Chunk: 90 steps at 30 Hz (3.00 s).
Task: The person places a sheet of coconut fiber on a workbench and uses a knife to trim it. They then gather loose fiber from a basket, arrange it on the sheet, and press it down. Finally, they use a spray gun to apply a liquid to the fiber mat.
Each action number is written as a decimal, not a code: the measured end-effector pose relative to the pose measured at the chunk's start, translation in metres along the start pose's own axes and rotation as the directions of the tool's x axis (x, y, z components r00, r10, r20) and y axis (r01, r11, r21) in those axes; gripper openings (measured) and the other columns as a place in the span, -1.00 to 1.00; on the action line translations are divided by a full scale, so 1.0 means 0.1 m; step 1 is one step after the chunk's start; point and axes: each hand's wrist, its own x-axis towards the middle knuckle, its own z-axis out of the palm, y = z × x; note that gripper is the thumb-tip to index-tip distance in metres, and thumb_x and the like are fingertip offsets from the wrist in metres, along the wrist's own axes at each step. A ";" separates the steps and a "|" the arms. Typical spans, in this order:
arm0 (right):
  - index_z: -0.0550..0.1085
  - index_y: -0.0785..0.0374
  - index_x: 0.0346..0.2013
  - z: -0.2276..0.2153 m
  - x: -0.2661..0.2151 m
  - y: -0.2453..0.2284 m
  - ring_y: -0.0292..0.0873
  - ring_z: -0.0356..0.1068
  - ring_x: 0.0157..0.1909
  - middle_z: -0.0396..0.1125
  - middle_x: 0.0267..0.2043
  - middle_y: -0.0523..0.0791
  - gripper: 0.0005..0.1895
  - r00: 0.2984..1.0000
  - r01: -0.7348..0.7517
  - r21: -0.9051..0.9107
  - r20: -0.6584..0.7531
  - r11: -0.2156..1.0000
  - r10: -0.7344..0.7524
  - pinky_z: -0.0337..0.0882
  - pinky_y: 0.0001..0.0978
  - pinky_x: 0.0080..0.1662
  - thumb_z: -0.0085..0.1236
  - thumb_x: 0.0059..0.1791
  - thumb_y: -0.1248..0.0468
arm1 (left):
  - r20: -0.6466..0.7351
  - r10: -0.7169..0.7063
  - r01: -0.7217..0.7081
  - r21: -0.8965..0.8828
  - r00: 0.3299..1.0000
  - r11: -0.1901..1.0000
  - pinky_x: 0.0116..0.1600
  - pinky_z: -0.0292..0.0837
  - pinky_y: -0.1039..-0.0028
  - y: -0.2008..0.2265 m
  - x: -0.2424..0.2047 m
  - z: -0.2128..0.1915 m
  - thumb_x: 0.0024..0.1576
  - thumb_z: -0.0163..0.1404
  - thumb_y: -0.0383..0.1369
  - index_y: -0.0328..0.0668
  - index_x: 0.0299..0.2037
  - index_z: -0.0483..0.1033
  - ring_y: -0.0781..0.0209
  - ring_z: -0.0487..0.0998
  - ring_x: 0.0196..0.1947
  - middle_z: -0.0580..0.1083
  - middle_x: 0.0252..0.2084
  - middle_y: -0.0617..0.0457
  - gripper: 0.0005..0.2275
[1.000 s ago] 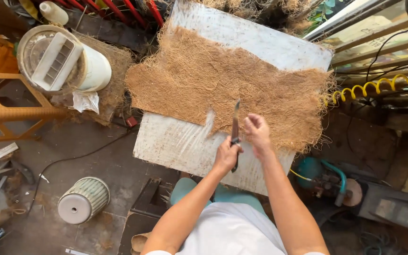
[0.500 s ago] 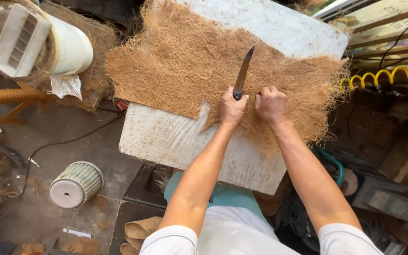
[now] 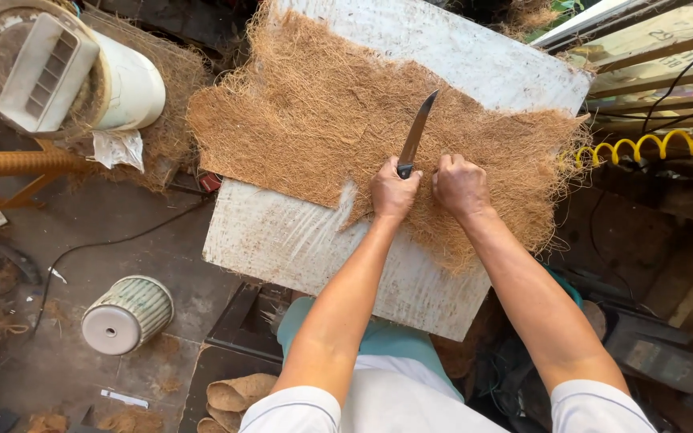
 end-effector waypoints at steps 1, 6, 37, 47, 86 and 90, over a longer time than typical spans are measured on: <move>0.37 0.07 -0.47 0.04 -0.02 0.02 -0.12 0.43 -0.60 0.24 -0.53 -0.20 -0.87 1.000 0.007 0.001 -0.002 1.000 -0.007 0.44 -0.28 -0.53 0.04 -0.28 0.18 | -0.007 -0.001 0.001 -0.003 1.000 1.000 -0.40 0.40 0.31 -0.03 0.00 0.02 -0.17 0.23 -0.31 -0.06 -0.46 0.48 -0.01 0.57 -0.49 0.46 -0.60 0.00 -0.82; 0.46 0.16 -0.41 0.12 -0.05 0.27 0.07 0.48 -0.44 0.33 -0.50 -0.07 -0.88 0.997 -0.056 0.317 0.076 0.947 0.034 0.49 -0.11 -0.40 0.02 -0.16 0.22 | -0.006 0.002 -0.002 0.016 1.000 1.000 -0.39 0.43 0.29 -0.02 -0.01 0.02 -0.17 0.23 -0.30 -0.07 -0.45 0.49 -0.04 0.59 -0.46 0.48 -0.59 -0.01 -0.82; 0.54 -0.02 -0.34 -0.47 -0.29 -0.10 -0.07 0.44 -0.21 0.34 -0.30 -0.20 -0.89 0.980 -0.170 0.556 0.007 0.813 0.201 0.44 -0.31 -0.18 0.21 -0.06 0.33 | 0.278 0.145 -0.074 -0.248 0.950 0.966 -0.11 0.49 0.22 0.26 -0.26 -0.32 0.10 0.10 -0.09 -0.03 -0.03 0.56 -0.08 0.59 -0.23 0.55 -0.31 -0.12 -0.68; 0.47 0.13 0.16 -1.51 -0.68 -1.19 0.06 0.48 -0.13 0.37 -0.02 0.06 -0.58 0.957 -0.233 0.720 0.288 0.654 0.024 0.51 -0.17 -0.18 0.16 -0.02 0.24 | 0.080 -0.063 0.100 -0.889 0.995 0.447 -0.24 0.58 0.53 -0.45 -0.95 -1.52 0.29 -0.18 -0.32 -0.22 0.09 0.42 0.16 0.64 -0.28 0.57 -0.19 -0.18 -0.75; 0.59 0.13 -0.09 -2.23 -3.23 -6.70 -0.07 0.50 -0.34 0.48 -0.47 -0.04 -0.66 -0.478 0.750 0.658 0.612 0.070 -0.630 0.45 -0.19 -0.17 0.09 -0.04 0.05 | 0.138 -0.913 -0.886 -0.334 -0.384 0.322 -0.22 0.47 0.54 -4.12 -6.18 -1.92 0.25 0.02 -0.16 -0.16 -0.23 0.44 0.24 0.61 -0.36 0.58 -0.30 -0.05 -0.77; 0.58 -0.04 -0.03 -1.89 -3.76 -7.24 -0.03 0.54 -0.25 0.53 -0.42 -0.09 -0.59 -0.465 0.799 0.597 0.546 -0.065 -0.697 0.43 -0.15 -0.12 0.03 -0.04 -0.10 | 0.048 -0.814 -0.745 -0.438 -0.578 0.503 -0.19 0.45 0.59 -4.35 -6.57 -1.97 0.17 0.11 -0.35 -0.24 -0.03 0.48 0.28 0.56 -0.28 0.48 -0.21 0.01 -0.78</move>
